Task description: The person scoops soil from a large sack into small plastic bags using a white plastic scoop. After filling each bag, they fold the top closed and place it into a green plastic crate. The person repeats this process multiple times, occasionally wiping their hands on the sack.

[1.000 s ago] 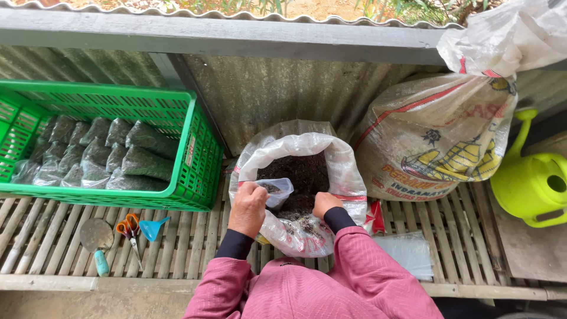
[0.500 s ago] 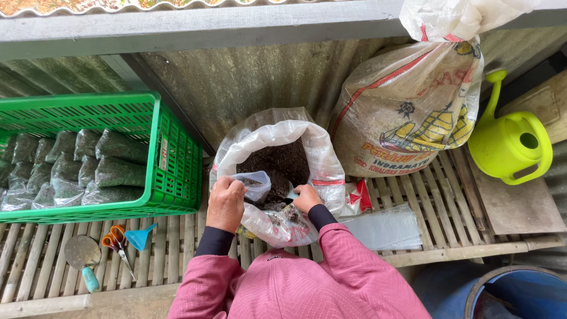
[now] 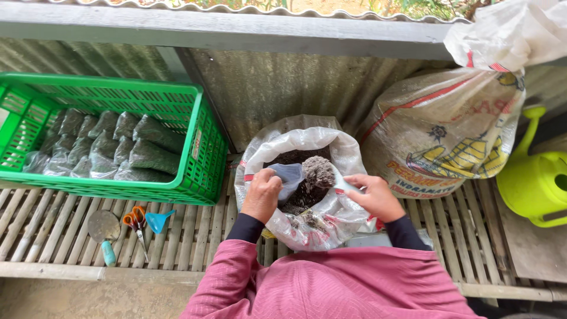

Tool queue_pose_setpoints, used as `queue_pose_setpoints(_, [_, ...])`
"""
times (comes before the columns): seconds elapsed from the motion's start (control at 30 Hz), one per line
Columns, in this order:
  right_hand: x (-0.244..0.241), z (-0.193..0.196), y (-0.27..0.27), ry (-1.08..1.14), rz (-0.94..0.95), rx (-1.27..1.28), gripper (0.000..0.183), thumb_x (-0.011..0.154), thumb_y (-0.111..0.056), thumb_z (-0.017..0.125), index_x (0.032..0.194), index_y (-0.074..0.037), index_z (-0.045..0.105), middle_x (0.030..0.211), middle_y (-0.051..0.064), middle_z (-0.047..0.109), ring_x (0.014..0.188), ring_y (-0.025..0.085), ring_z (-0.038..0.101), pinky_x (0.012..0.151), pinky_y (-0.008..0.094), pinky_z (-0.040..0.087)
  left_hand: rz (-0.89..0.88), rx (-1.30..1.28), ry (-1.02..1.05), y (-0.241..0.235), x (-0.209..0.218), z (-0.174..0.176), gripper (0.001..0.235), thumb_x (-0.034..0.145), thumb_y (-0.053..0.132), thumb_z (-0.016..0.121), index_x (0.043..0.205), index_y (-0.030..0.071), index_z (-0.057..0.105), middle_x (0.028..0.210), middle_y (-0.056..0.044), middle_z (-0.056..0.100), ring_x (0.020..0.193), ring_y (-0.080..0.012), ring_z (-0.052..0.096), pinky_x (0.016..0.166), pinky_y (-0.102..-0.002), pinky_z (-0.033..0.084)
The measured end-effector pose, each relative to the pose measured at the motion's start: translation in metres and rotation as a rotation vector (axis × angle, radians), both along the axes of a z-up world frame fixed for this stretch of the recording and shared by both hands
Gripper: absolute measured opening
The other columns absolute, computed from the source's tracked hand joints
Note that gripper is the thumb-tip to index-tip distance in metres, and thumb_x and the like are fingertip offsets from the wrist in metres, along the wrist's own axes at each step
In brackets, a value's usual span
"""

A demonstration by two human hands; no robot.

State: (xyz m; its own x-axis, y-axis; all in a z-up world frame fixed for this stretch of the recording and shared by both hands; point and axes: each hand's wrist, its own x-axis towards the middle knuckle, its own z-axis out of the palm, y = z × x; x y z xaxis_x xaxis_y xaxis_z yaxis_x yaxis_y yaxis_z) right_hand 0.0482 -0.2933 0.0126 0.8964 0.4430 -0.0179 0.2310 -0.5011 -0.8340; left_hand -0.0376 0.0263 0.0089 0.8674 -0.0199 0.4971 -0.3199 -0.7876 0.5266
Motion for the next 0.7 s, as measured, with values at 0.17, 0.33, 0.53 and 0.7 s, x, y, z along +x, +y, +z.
queue_pose_setpoints(0.17, [0.018,0.064,0.011,0.192,0.194,0.032,0.043,0.08,-0.022,0.075,0.12,-0.006,0.074,0.096,0.009,0.079,0.079,0.016,0.069,0.071,0.031,0.057,0.016,0.036,0.019,-0.01,0.002,-0.006,0.011,0.082,0.006,0.074,0.088,0.005,0.065,0.117,-0.016,0.064,0.11,-0.0374,0.062,0.088,-0.046,0.052])
queue_pose_setpoints(0.33, [0.027,0.083,0.047,-0.174,0.334,-0.286,0.037,0.078,-0.02,0.075,0.113,-0.009,0.077,0.097,0.016,0.078,0.089,0.026,0.075,0.079,0.035,0.057,-0.017,0.032,0.019,-0.016,0.005,-0.009,0.01,0.081,0.004,0.073,0.089,0.004,0.067,0.118,-0.017,0.063,0.11,-0.0378,0.062,0.09,-0.045,0.052])
queue_pose_setpoints(0.53, [0.009,0.09,0.089,-0.459,0.332,-0.47,0.026,0.079,-0.016,0.067,0.103,-0.011,0.077,0.098,0.011,0.076,0.093,0.033,0.072,0.079,0.045,0.056,-0.069,0.008,0.003,-0.019,0.006,-0.009,0.013,0.079,0.0,0.071,0.091,0.003,0.068,0.116,-0.017,0.063,0.11,-0.0376,0.062,0.093,-0.045,0.052])
queue_pose_setpoints(0.7, [-0.013,0.091,0.115,-0.569,0.347,-0.696,0.014,0.086,-0.012,0.062,0.096,-0.014,0.071,0.093,0.006,0.068,0.083,0.03,0.071,0.069,0.045,0.056,-0.061,-0.027,0.007,-0.022,0.006,-0.008,0.011,0.08,0.005,0.074,0.089,0.003,0.067,0.114,-0.017,0.063,0.107,-0.0378,0.062,0.089,-0.044,0.052])
